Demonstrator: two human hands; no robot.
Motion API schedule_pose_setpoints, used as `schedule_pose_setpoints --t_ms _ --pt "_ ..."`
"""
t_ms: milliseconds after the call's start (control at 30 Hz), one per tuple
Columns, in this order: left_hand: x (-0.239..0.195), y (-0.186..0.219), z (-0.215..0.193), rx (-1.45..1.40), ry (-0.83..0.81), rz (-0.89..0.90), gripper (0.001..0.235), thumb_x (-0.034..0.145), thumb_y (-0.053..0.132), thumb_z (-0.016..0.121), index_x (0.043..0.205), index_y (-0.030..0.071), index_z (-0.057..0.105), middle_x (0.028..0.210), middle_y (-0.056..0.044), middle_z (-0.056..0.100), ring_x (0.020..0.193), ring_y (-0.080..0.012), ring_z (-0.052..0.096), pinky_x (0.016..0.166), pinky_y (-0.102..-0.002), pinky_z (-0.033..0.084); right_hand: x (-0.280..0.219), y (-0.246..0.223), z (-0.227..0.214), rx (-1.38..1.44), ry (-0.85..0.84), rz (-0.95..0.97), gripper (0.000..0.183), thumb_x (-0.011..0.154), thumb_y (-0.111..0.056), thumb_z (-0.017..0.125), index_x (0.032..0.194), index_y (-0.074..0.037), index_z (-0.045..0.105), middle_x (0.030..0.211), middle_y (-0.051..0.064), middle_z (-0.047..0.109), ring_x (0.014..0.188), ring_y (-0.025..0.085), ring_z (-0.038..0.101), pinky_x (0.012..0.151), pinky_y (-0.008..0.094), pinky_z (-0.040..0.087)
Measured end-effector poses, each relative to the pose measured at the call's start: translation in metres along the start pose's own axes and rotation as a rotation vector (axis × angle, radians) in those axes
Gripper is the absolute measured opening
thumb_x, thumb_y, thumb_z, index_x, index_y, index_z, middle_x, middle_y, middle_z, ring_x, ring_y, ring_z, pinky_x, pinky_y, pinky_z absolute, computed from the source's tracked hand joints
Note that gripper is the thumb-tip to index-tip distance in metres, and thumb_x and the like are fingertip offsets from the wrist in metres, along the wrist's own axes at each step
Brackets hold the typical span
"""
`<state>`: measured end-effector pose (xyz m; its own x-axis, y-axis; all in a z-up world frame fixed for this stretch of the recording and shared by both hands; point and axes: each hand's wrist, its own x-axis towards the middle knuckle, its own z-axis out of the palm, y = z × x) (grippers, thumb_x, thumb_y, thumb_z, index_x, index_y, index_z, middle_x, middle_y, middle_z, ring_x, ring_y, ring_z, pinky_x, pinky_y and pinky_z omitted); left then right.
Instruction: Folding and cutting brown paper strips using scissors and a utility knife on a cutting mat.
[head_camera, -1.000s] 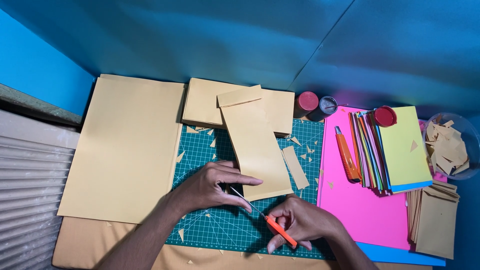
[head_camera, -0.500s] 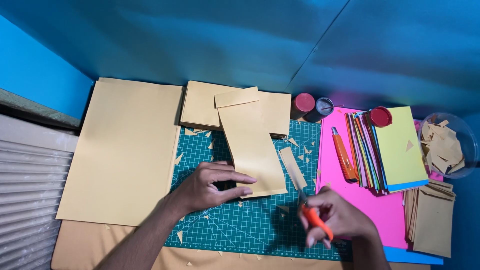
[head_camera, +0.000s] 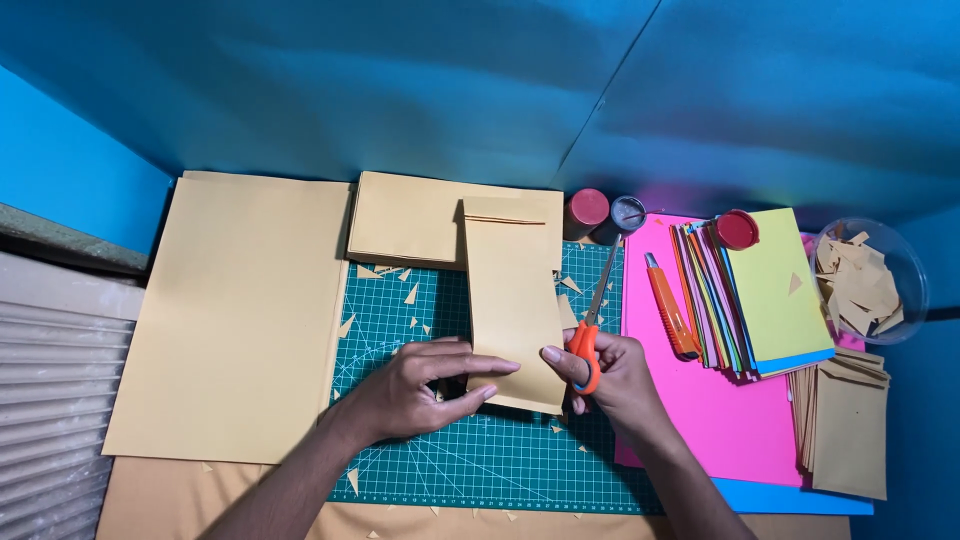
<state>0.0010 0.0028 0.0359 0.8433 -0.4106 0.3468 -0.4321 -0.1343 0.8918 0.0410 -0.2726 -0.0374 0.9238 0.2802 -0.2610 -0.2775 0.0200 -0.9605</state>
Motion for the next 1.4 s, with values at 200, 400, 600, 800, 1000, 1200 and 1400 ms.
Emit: schedule_pose_setpoints --t_ms 200,400,600,800,1000,1200,1400 --pt "-0.018 -0.028 0.011 0.054 0.052 -0.092 0.031 0.096 0.017 0.072 0.125 0.013 0.062 0.116 -0.01 0.071 0.112 -0.0284 0.073 0.082 -0.033 0.072 -0.02 -0.049 0.04 0.015 0.103 -0.102 0.025 0.086 -0.013 0.079 0.068 -0.001 0.065 0.054 0.01 0.061 0.038 0.017 0.058 0.034 0.025 0.046" --pt "-0.017 -0.022 0.012 -0.044 0.13 -0.201 0.034 0.09 0.02 0.079 0.116 0.015 0.058 0.106 -0.009 0.07 0.1 -0.0243 0.079 0.071 -0.027 0.075 -0.023 -0.04 0.045 -0.059 0.138 -0.156 0.025 0.083 -0.017 0.082 0.07 0.0 0.069 0.055 0.01 0.063 0.033 0.022 0.065 0.036 0.029 0.056" --pt "-0.022 -0.018 -0.004 -0.029 0.058 -0.192 0.042 0.09 0.02 0.076 0.128 0.019 0.06 0.125 -0.001 0.072 0.116 -0.0222 0.073 0.099 -0.04 0.063 -0.02 -0.05 0.028 -0.021 0.337 -0.046 0.036 0.088 -0.021 0.074 0.109 0.008 0.068 0.077 0.022 0.072 0.042 0.025 0.06 0.035 0.03 0.051" --pt "-0.023 -0.015 -0.015 -0.267 -0.002 -0.381 0.041 0.09 0.024 0.069 0.121 0.016 0.044 0.107 -0.014 0.07 0.096 -0.0281 0.079 0.061 -0.026 0.061 -0.031 -0.061 0.018 -0.438 0.612 -0.595 0.03 0.103 -0.009 0.068 0.075 0.002 0.064 0.08 0.012 0.068 0.069 0.023 0.07 0.073 0.036 0.057" --pt "-0.02 -0.023 -0.008 -0.364 0.06 -0.363 0.033 0.092 0.029 0.069 0.116 0.008 0.075 0.119 -0.009 0.077 0.099 -0.0202 0.073 0.067 -0.024 0.054 -0.02 -0.083 0.019 -0.394 0.01 -0.579 0.036 0.081 -0.028 0.08 0.106 -0.002 0.074 0.097 0.012 0.081 0.09 0.025 0.084 0.083 0.033 0.07" --pt "-0.018 -0.029 -0.007 -0.671 -0.02 -0.417 0.085 0.077 0.066 0.077 0.133 0.004 0.067 0.143 -0.02 0.064 0.13 -0.0333 0.063 0.094 -0.035 0.06 -0.008 -0.078 0.03 -0.5 -0.271 -0.698 0.047 0.07 -0.018 0.091 0.112 -0.005 0.076 0.104 0.011 0.082 0.088 0.016 0.081 0.075 0.025 0.067" --pt "-0.02 -0.033 -0.001 -0.947 0.111 -0.472 0.104 0.061 0.051 0.098 0.143 0.001 0.058 0.155 -0.022 0.045 0.135 -0.0365 0.048 0.106 -0.039 0.056 -0.007 -0.075 0.024 -0.65 -0.186 -0.753 0.044 0.07 -0.019 0.093 0.111 -0.013 0.079 0.08 -0.003 0.076 0.066 0.009 0.054 0.057 0.022 0.041"
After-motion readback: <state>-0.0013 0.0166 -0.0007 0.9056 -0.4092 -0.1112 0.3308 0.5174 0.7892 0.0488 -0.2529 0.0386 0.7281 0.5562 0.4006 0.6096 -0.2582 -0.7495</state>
